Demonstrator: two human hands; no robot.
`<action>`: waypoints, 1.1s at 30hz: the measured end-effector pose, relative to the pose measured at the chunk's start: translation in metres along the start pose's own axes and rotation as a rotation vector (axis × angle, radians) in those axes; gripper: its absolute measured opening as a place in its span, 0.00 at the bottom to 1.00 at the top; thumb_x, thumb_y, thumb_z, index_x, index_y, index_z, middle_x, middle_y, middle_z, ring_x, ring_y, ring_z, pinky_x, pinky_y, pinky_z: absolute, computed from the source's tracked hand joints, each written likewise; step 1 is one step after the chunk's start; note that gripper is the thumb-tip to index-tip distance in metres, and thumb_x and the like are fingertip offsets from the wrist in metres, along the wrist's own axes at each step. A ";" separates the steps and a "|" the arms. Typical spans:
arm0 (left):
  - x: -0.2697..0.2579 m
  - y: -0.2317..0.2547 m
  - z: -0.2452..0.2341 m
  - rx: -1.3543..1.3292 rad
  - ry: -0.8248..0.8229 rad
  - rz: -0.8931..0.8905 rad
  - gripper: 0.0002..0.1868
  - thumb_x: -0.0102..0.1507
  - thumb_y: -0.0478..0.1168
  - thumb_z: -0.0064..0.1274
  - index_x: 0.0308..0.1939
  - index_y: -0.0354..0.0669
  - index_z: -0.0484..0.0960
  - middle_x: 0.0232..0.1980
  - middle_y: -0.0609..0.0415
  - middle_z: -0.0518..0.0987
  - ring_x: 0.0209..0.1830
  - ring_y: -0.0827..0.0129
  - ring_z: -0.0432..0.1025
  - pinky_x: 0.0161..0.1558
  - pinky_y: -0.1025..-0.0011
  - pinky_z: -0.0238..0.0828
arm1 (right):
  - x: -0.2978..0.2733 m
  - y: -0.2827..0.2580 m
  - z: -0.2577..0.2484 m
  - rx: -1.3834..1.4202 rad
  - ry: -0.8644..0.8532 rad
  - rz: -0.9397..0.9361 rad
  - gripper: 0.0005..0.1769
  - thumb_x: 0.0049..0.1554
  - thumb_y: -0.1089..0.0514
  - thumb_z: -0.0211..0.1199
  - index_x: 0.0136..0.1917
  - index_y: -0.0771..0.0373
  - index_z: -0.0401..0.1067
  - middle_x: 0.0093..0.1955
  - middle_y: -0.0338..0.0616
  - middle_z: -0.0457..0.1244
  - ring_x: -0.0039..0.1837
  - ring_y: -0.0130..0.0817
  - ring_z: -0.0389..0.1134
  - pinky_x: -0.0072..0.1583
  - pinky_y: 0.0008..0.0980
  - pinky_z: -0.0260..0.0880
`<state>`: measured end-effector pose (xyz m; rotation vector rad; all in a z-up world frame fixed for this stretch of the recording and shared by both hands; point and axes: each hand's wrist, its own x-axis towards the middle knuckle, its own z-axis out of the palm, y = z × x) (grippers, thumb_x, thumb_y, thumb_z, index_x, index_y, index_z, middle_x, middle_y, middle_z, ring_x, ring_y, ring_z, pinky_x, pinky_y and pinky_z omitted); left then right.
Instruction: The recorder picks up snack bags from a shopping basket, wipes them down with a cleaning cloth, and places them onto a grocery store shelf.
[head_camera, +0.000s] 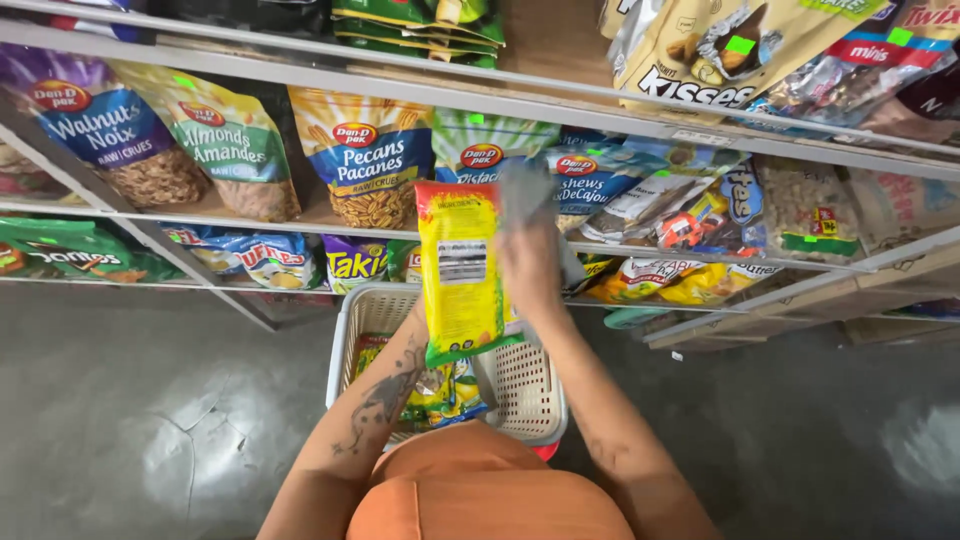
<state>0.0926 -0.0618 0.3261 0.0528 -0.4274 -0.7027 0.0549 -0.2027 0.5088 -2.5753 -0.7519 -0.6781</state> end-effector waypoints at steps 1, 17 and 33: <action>0.002 0.003 0.005 -0.102 -0.117 -0.065 0.30 0.80 0.56 0.34 0.77 0.37 0.65 0.71 0.40 0.71 0.66 0.49 0.70 0.65 0.50 0.69 | 0.010 0.004 0.001 0.090 0.100 0.110 0.30 0.71 0.45 0.50 0.80 0.58 0.53 0.85 0.52 0.45 0.87 0.53 0.41 0.85 0.54 0.41; 0.024 -0.054 0.060 0.486 0.214 0.453 0.32 0.76 0.56 0.34 0.81 0.49 0.50 0.81 0.54 0.55 0.79 0.65 0.53 0.76 0.64 0.51 | 0.022 -0.028 0.008 0.179 0.146 0.112 0.31 0.74 0.45 0.40 0.85 0.58 0.49 0.88 0.56 0.40 0.88 0.63 0.33 0.81 0.68 0.30; 0.044 0.019 0.028 0.569 0.145 0.574 0.29 0.80 0.56 0.28 0.81 0.51 0.43 0.80 0.55 0.48 0.78 0.65 0.47 0.77 0.69 0.44 | 0.016 -0.075 0.009 0.177 0.176 0.059 0.46 0.64 0.40 0.56 0.85 0.61 0.41 0.84 0.67 0.40 0.84 0.66 0.32 0.79 0.61 0.31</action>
